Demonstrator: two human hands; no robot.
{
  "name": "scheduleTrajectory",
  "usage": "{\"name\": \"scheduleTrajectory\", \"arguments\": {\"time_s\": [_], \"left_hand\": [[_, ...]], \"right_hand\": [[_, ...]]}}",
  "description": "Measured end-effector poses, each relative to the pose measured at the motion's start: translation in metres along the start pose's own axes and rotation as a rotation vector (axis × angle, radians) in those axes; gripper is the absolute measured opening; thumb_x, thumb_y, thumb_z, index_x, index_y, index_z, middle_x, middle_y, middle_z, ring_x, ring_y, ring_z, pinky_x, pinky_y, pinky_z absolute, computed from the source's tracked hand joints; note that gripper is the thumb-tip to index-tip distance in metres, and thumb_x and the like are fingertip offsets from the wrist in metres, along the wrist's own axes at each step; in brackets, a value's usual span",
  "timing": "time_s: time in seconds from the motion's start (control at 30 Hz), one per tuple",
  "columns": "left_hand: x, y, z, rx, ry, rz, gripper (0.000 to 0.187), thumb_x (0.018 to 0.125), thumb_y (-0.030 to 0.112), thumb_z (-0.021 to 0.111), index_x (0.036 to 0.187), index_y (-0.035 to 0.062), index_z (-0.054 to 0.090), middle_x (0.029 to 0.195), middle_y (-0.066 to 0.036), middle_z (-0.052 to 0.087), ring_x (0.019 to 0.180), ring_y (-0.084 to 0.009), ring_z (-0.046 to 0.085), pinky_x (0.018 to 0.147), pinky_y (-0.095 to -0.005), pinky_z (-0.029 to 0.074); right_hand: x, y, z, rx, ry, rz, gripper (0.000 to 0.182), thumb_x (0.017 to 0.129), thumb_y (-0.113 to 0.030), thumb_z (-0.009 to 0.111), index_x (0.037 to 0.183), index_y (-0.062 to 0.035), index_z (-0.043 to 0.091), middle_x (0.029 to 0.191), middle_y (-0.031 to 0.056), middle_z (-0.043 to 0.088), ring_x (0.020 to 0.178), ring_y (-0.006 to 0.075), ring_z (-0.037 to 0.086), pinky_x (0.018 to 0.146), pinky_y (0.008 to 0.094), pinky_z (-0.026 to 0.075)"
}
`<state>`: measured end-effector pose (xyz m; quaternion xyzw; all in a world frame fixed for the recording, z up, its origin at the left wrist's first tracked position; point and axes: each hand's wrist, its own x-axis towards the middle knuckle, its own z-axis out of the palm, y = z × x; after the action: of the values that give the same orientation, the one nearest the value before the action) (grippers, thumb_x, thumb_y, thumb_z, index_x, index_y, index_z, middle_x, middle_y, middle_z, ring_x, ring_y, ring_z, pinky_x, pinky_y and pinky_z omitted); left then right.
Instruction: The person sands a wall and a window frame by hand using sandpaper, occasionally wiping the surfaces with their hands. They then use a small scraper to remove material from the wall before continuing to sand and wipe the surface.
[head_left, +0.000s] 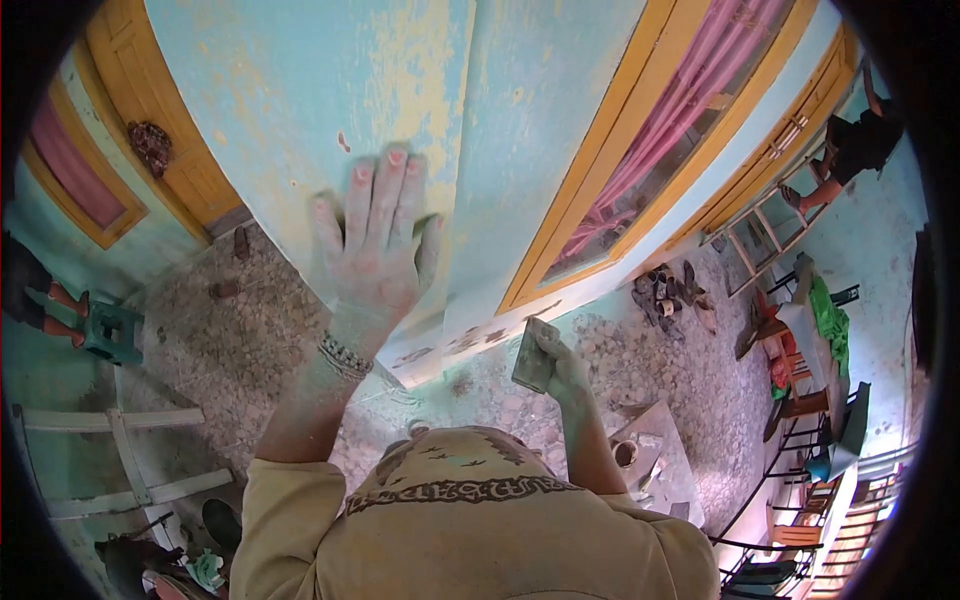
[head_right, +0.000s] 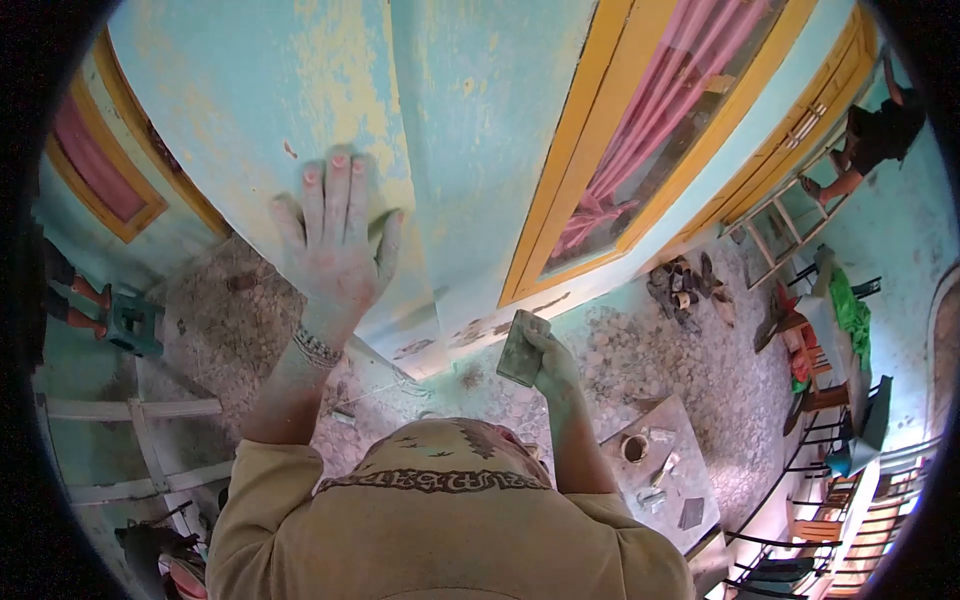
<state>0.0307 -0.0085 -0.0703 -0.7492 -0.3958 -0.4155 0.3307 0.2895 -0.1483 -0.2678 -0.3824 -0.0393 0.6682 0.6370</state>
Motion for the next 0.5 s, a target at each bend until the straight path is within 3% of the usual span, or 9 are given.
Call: {"name": "scheduleTrajectory", "arguments": {"time_s": [0.23,0.33,0.43,0.5], "left_hand": [[-0.055,0.011,0.012,-0.117,-0.156,0.005,0.063,0.09,0.037,0.059,0.144,0.0066,0.044,0.153,-0.009,0.037,0.143,-0.0309,0.026,0.111,-0.0577,0.015],[-0.036,0.007,0.001,-0.138,-0.12,-0.035,0.057,0.089,0.032,0.058,0.142,0.0126,0.048,0.152,-0.003,0.039,0.144,-0.0235,0.026,0.108,-0.0525,0.023],[-0.002,-0.002,-0.011,-0.204,-0.031,-0.044,0.059,0.092,0.036,0.057,0.141,0.0059,0.047,0.152,-0.014,0.036,0.145,-0.0342,0.023,0.113,-0.0582,0.009],[0.008,-0.005,-0.016,-0.179,-0.001,-0.041,0.056,0.092,0.035,0.056,0.14,0.0057,0.049,0.15,-0.017,0.038,0.145,-0.036,0.023,0.114,-0.0573,0.009]], "right_hand": [[-0.004,0.007,0.012,-0.186,-0.002,-0.07,0.031,0.09,0.003,0.055,0.121,0.0009,0.052,0.104,0.0107,0.063,0.09,0.0208,0.066,0.082,0.0346,0.056],[-0.001,0.0,0.032,-0.291,-0.052,-0.164,0.032,0.089,0.004,0.055,0.121,0.0019,0.052,0.105,0.0104,0.062,0.093,0.0203,0.065,0.083,0.0339,0.055],[-0.014,-0.016,0.087,-0.338,-0.115,-0.307,0.032,0.088,0.003,0.058,0.119,0.0026,0.053,0.108,0.0087,0.062,0.097,0.0177,0.063,0.086,0.0306,0.051],[-0.023,-0.027,0.124,-0.399,-0.165,-0.397,0.032,0.088,0.002,0.06,0.119,0.0019,0.054,0.108,0.0075,0.062,0.098,0.0153,0.062,0.088,0.0286,0.05]]}}
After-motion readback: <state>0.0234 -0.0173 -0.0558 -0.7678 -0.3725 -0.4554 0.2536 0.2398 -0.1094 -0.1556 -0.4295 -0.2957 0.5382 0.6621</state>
